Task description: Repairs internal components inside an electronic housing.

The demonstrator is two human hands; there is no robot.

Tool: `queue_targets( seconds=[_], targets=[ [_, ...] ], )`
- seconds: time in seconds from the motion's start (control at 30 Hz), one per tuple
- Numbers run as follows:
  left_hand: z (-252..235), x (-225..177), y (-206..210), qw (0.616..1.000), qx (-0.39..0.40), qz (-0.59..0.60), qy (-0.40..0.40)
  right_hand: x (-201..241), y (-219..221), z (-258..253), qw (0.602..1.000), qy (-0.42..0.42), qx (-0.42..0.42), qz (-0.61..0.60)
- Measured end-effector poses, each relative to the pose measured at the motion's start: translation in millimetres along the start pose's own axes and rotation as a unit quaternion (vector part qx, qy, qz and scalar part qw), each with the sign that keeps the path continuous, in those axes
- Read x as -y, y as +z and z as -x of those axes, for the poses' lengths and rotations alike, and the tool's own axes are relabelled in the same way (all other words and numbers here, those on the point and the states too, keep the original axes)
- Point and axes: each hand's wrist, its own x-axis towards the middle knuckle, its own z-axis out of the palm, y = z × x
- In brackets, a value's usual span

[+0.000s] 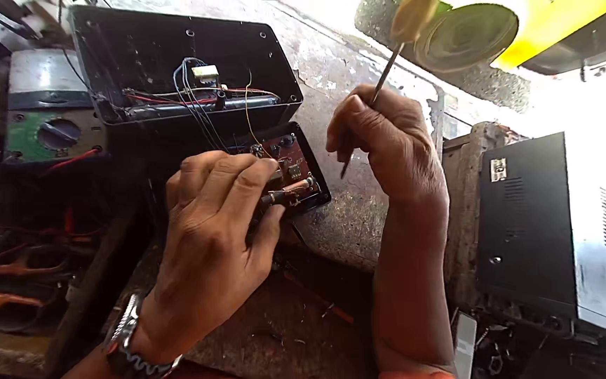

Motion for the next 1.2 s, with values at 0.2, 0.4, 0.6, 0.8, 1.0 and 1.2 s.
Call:
queue_targets(
  seconds=[0.2,0.4,0.6,0.8,1.0,1.2],
  targets=[
    [31,24,-7,0.997,-0.045,0.06,-0.01,0,4,0,0.989,0.107,-0.083,0.066],
    [44,27,17,0.998,-0.026,0.06,0.002,-10,12,-2,0.972,0.077,-0.091,0.201],
    [43,27,20,0.999,-0.025,0.039,0.009,-14,16,-3,0.976,0.113,-0.046,0.18],
    [38,22,17,0.999,-0.014,0.031,-0.011,-13,17,-1,0.989,0.095,0.005,0.117],
    [27,9,14,0.999,0.003,0.002,-0.041,-15,19,-2,0.991,0.091,0.024,0.099],
    [25,10,26,0.995,-0.04,0.039,-0.082,-13,20,-1,0.99,0.12,0.033,0.068]
  ],
)
